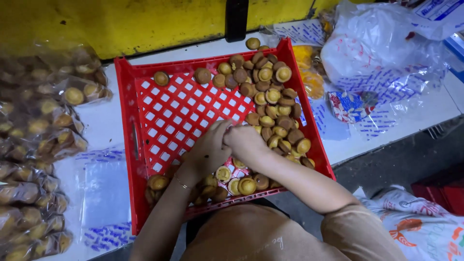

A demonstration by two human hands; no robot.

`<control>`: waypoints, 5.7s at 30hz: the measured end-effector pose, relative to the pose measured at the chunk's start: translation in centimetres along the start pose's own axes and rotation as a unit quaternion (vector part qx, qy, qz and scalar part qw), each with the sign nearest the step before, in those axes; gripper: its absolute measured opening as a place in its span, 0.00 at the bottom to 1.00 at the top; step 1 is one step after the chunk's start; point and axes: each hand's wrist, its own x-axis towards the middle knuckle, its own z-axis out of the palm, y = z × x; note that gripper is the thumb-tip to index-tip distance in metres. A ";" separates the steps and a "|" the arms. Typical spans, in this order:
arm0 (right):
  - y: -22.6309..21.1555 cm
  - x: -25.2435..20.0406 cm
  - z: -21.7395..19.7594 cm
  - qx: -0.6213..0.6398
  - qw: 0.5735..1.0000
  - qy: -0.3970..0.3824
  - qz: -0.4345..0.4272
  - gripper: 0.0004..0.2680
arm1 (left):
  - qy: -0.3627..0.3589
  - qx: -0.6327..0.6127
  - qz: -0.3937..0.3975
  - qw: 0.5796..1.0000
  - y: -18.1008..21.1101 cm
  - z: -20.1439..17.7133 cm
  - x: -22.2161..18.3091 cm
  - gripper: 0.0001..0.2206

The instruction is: The person packages small baked goods by sorting and placing them into transparent plastic bags from a red plastic crate filled with the pastries.

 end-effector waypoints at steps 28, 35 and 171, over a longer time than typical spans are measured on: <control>-5.1 0.1 -11.3 0.075 0.981 0.088 -0.153 0.08 | 0.168 -0.137 0.016 0.976 -4.1 -7.3 -5.5 0.12; -8.7 0.3 -13.8 0.276 0.938 0.178 -0.109 0.06 | 0.268 -0.167 0.234 0.919 -12.7 -8.5 -3.9 0.07; 1.2 -2.9 7.4 0.082 0.972 0.164 0.150 0.26 | -0.067 -0.325 -0.117 0.936 -9.3 -8.2 -8.5 0.17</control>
